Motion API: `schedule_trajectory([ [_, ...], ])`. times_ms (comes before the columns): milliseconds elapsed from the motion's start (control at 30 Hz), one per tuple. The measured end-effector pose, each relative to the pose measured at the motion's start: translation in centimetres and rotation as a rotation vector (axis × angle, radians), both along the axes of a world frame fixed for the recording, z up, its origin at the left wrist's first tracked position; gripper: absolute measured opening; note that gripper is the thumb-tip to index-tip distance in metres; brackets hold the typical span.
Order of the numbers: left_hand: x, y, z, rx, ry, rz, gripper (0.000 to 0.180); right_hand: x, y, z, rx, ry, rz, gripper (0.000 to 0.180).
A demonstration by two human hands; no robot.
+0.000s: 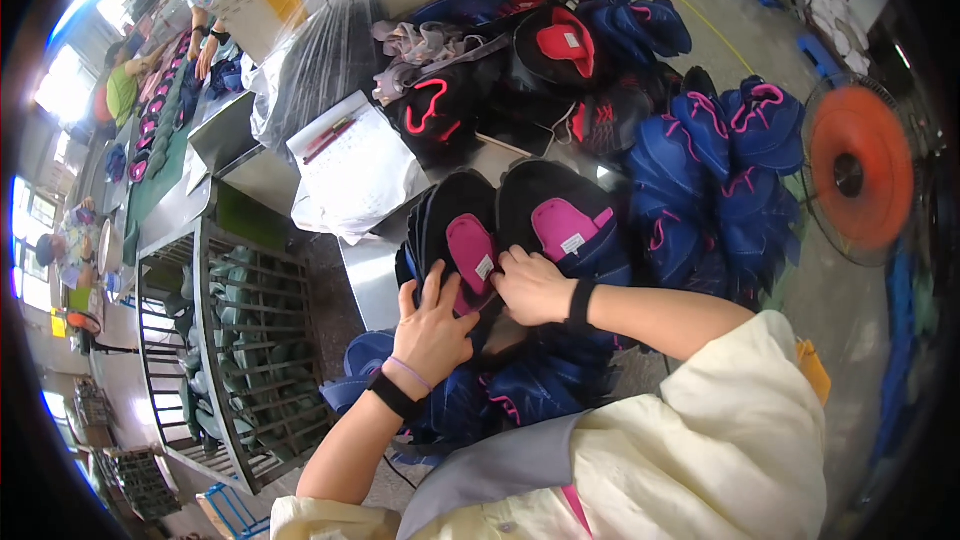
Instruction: The recorder is documenting production numbers on a clipboard and then organizing pairs of blue and pink shoes on a table and into a large bag.
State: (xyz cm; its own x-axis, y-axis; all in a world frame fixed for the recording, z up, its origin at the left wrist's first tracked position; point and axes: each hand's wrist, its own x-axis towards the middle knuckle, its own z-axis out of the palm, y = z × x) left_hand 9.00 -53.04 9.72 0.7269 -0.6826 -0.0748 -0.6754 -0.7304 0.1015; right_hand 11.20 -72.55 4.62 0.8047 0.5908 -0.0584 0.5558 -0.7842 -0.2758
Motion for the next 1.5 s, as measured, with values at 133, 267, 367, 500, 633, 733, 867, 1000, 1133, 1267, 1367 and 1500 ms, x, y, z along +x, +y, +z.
schedule_trajectory([
  [133,0.2,-1.3,-1.7,0.055,-0.175,-0.016,0.017,2.4,1.9,0.3,-0.114,0.238,-0.037,0.036],
  [267,0.9,-2.9,-2.2,0.078,-0.155,0.001,0.014,2.7,0.9,-1.6,0.320,0.747,-0.234,0.027],
  [367,1.4,-2.3,-1.9,-0.033,-0.074,0.189,0.037,0.6,-1.0,-0.5,1.046,0.980,-0.317,0.018],
  [500,-0.1,-0.6,-0.9,-0.178,-0.080,0.327,0.046,-2.9,-3.2,1.6,1.134,0.585,-0.086,0.025],
  [633,-1.1,-1.4,0.4,-0.101,-0.052,0.260,0.040,-5.4,-3.7,5.1,1.058,0.762,-0.106,0.023],
  [733,-2.2,-2.9,0.0,-0.018,-0.097,0.167,0.036,-5.1,-3.3,4.6,0.959,0.506,0.170,0.021],
  [867,-0.9,-2.6,0.1,-0.127,0.053,0.201,0.040,-6.3,-2.7,5.9,0.834,0.400,0.235,0.017],
  [1000,-0.7,-1.3,-2.4,-0.325,0.098,0.252,0.030,-5.9,-3.6,7.3,0.537,0.059,0.219,0.007],
  [1133,-1.4,-1.3,-2.6,-0.426,-0.012,0.301,0.028,-3.5,-5.3,5.4,0.408,0.129,-0.086,0.010],
  [1267,-1.0,-1.3,-3.3,-0.462,-0.035,0.332,0.029,-3.1,-0.8,6.2,0.478,-0.047,-0.054,0.030],
  [1367,-1.1,-1.4,-3.0,-0.471,-0.026,0.342,0.025,-2.4,1.4,4.4,0.465,-0.072,-0.070,0.015],
  [1500,-1.0,-1.0,-3.4,-0.461,-0.029,0.305,0.029,-2.1,0.7,6.7,1.155,0.480,-0.428,0.017],
])
